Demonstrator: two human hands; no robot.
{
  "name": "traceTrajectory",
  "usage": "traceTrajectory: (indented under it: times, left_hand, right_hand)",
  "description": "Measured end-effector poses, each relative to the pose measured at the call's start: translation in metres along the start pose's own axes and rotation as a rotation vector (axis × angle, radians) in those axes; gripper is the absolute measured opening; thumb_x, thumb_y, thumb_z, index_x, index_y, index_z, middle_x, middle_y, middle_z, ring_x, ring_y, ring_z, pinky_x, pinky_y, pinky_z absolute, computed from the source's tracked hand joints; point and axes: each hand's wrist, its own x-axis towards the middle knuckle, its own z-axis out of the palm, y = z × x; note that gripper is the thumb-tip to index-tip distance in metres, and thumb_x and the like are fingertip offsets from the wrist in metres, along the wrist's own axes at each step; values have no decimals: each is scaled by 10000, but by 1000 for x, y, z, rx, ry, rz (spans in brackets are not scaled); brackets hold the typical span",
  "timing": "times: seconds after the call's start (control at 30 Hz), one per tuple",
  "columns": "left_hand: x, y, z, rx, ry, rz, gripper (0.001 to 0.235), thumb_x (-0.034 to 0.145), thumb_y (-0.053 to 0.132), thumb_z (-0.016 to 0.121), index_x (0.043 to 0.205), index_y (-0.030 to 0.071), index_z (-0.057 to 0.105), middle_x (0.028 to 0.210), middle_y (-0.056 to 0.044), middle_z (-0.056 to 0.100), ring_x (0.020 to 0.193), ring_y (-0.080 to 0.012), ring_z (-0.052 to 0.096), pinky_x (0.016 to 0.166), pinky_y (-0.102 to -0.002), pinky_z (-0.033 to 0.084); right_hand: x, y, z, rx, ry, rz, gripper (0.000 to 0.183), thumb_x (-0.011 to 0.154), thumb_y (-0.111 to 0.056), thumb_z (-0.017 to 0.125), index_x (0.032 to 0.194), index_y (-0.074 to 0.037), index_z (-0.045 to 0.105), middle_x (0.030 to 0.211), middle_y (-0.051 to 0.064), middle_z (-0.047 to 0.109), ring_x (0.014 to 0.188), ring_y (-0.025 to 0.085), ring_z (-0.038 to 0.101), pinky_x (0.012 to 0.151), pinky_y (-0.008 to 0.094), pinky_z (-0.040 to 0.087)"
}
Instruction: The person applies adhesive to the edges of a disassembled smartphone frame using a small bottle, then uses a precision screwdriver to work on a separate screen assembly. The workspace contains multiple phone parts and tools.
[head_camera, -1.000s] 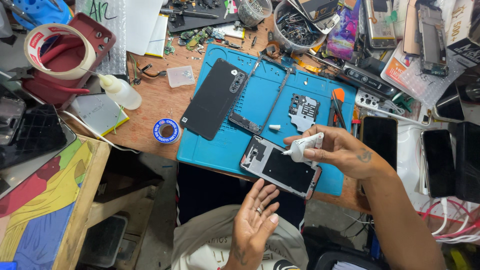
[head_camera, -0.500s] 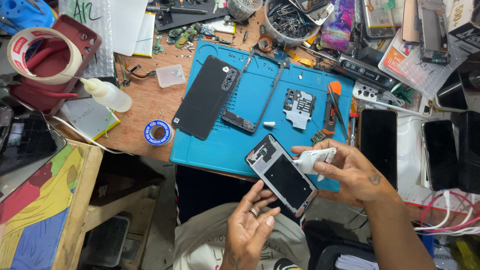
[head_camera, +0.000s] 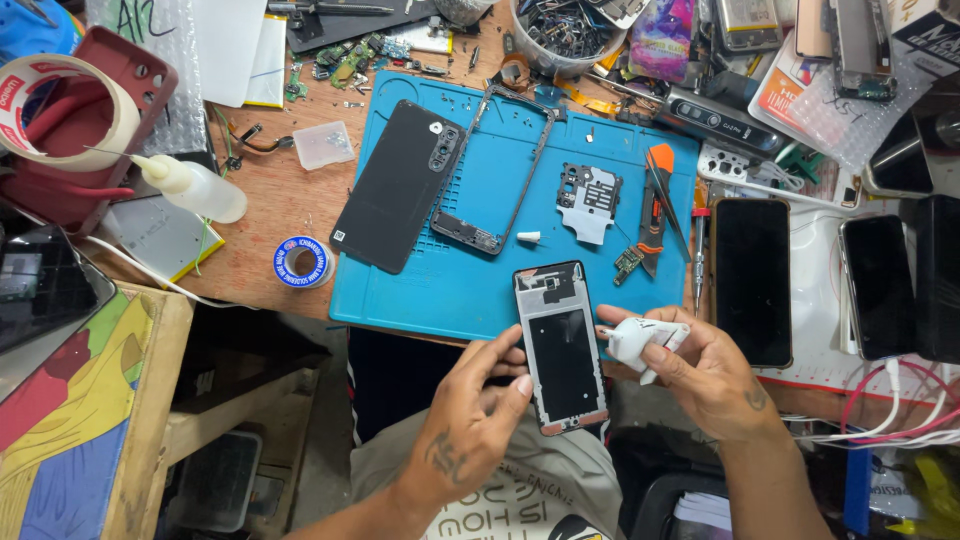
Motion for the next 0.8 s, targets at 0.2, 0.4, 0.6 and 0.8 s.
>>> traceTrajectory:
  times: [0.2, 0.4, 0.6, 0.8]
  left_hand:
    - [10, 26, -4, 196, 0, -38, 547, 966, 229, 538, 1417, -76, 485, 1171, -165, 636, 1028, -225, 699, 850, -323, 609]
    - [17, 42, -5, 272, 21, -84, 555, 949, 289, 554, 1381, -58, 512, 1119, -164, 677, 982, -224, 709, 795, -327, 612]
    - [27, 55, -10, 287, 17, -88, 416, 952, 281, 548, 1176, -60, 629, 965, -138, 726, 855, -189, 750, 696, -312, 641]
    - [34, 75, -11, 418, -7, -47, 338, 977, 257, 528, 963, -51, 664, 726, -150, 710, 618, -204, 692, 596, -339, 585]
  right_hand:
    - [-4, 8, 2, 45, 37, -50, 275, 955, -109, 631, 1152, 80, 595, 1462, 315, 566, 1189, 324, 664, 977, 491, 571]
    - [-7, 10, 4, 67, 77, -43, 318, 948, -111, 633, 1194, 83, 578, 1456, 327, 565, 1157, 342, 681, 994, 464, 545]
    - [-12, 15, 8, 138, 41, -77, 315, 951, -115, 642, 1178, 91, 569, 1465, 379, 528, 1247, 422, 637, 1040, 515, 524]
    - [-16, 20, 17, 204, 57, -103, 280, 951, -74, 614, 1173, 79, 539, 1488, 400, 466, 1336, 460, 572, 1074, 558, 495]
